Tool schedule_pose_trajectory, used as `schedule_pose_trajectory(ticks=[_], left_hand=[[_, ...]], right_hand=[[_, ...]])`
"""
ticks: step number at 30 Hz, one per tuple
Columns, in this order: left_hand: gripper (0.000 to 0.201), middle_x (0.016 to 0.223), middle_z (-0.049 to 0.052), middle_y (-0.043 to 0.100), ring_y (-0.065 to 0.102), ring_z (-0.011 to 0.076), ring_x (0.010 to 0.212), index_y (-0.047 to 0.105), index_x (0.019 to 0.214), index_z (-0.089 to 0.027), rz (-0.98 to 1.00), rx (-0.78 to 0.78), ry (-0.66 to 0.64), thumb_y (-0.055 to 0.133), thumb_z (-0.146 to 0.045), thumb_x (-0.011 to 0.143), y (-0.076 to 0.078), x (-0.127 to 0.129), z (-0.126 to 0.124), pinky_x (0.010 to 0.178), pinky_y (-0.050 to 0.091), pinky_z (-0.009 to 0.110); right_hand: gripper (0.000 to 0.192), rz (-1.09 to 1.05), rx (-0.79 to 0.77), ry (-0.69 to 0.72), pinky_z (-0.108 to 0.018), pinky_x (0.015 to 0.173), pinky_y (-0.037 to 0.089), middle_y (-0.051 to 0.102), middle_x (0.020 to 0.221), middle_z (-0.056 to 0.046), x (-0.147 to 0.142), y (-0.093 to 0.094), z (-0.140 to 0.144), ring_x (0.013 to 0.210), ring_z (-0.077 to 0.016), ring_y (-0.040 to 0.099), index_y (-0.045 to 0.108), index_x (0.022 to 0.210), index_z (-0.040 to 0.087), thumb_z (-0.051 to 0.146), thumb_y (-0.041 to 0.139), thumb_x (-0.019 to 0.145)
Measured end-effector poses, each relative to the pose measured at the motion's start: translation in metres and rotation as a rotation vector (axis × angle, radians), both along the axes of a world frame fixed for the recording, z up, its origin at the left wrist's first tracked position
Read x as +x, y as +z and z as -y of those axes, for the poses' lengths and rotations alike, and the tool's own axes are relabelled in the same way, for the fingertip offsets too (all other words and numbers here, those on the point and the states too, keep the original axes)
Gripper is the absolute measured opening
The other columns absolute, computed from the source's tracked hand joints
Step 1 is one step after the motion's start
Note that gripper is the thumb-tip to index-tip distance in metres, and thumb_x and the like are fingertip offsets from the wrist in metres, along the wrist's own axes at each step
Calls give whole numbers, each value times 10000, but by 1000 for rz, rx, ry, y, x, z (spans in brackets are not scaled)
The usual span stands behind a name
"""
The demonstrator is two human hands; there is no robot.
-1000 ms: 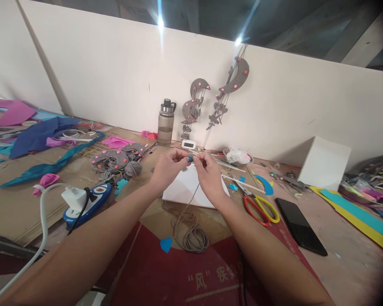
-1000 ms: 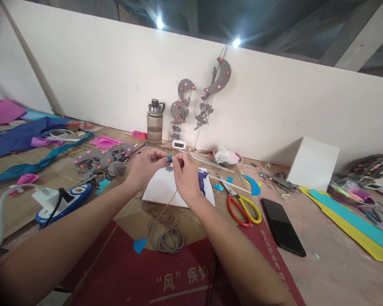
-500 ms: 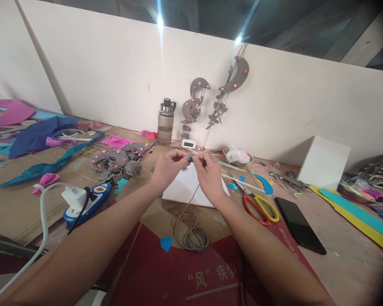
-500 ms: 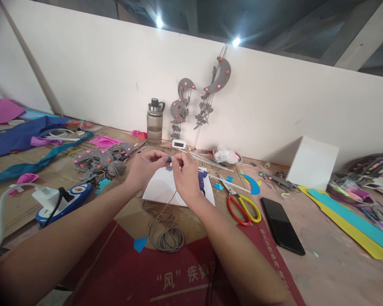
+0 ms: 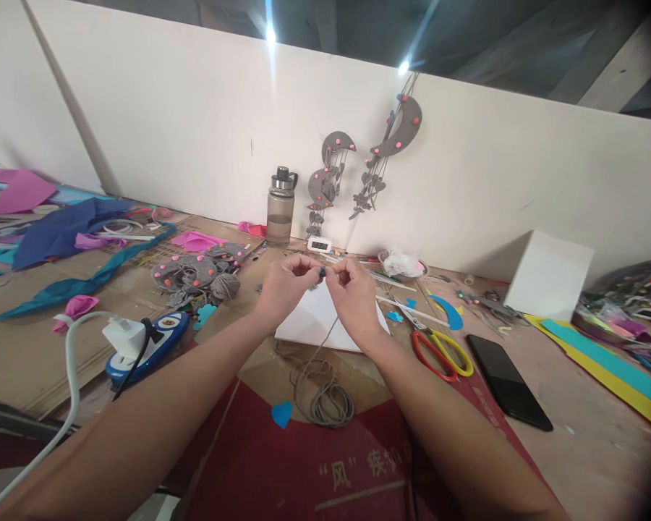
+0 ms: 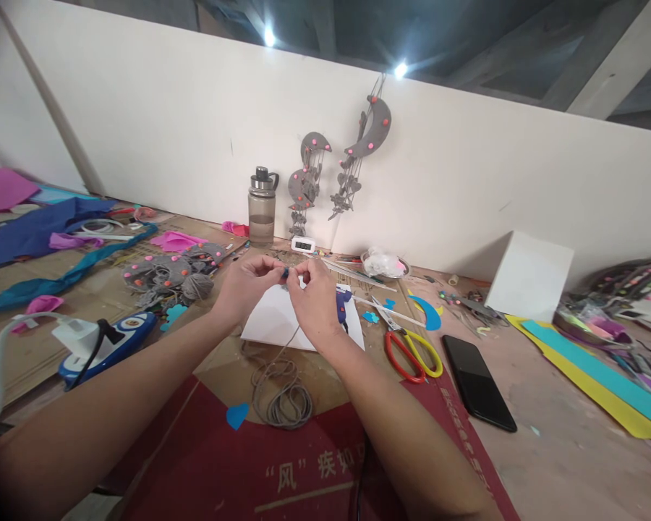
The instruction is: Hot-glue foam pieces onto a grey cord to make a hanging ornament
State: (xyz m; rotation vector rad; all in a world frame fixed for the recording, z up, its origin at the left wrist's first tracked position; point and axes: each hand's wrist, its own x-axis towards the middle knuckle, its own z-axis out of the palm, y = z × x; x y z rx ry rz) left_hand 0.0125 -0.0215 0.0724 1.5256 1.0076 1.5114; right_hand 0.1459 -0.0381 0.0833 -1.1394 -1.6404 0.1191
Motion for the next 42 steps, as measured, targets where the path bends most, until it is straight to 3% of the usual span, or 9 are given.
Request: schedule_pose_trajectory(ticks=[10, 18, 23, 28, 31, 34, 37, 42], left_hand=[[141, 676, 12, 678, 599, 120, 620, 671, 746, -158, 34, -14, -27, 647, -292, 710, 1, 0, 0, 547, 448, 209], [157, 687, 12, 681, 626, 131, 657, 681, 752, -164, 56, -10, -39, 662, -313, 708, 0, -1, -3, 587, 465, 223], [157, 676, 10, 679, 626, 130, 653, 681, 753, -163, 75, -32, -78, 669, -312, 704, 0, -1, -3, 601, 478, 229], [201, 733, 28, 685, 627, 130, 674, 702, 769, -155, 90, -86, -211, 686, -342, 699, 4, -4, -4, 659, 519, 265], [240, 846, 52, 704, 620, 132, 690, 726, 841, -154, 18, -107, -259, 682, -346, 703, 12, -10, -4, 673, 533, 284], [260, 879, 56, 711, 610, 136, 697, 736, 886, -164, -150, -12, -174, 676, -342, 706, 18, -16, -4, 630, 506, 261], [232, 827, 54, 709, 598, 137, 699, 740, 839, -158, -284, 89, -118, 655, -341, 723, 20, -20, -4, 601, 468, 240], [235, 646, 29, 657, 526, 105, 535, 735, 788, -156, -339, 58, -160, 636, -362, 729, 17, -21, -7, 477, 388, 218]], right_hand=[[126, 37, 74, -14, -254, 631, 335, 488, 675, 30, 1, 1, 1, 639, -115, 421, 506, 696, 192, 223, 522, 817], [131, -109, -90, 72, -240, 565, 307, 459, 602, 45, 4, 1, -3, 566, -97, 377, 601, 724, 179, 271, 552, 803], [122, -160, -131, 111, -233, 541, 279, 383, 564, 60, 3, -1, -5, 548, -91, 324, 580, 703, 179, 270, 545, 776], [48, -176, -151, 136, -224, 528, 259, 352, 568, 67, 6, -2, -8, 549, -85, 298, 528, 682, 187, 223, 533, 713], [45, -153, -154, 156, -226, 516, 239, 328, 564, 70, 10, -2, -10, 539, -83, 276, 514, 674, 190, 221, 521, 706], [29, -87, -131, 177, -226, 525, 237, 324, 565, 69, 13, -1, -11, 542, -83, 272, 514, 674, 189, 203, 510, 699], [26, -17, -97, 174, -227, 542, 246, 326, 573, 66, 14, -1, -11, 554, -85, 283, 527, 676, 186, 193, 512, 695], [26, 33, -98, 177, -227, 551, 249, 343, 582, 63, 15, -2, -11, 564, -88, 292, 537, 690, 188, 190, 513, 699]])
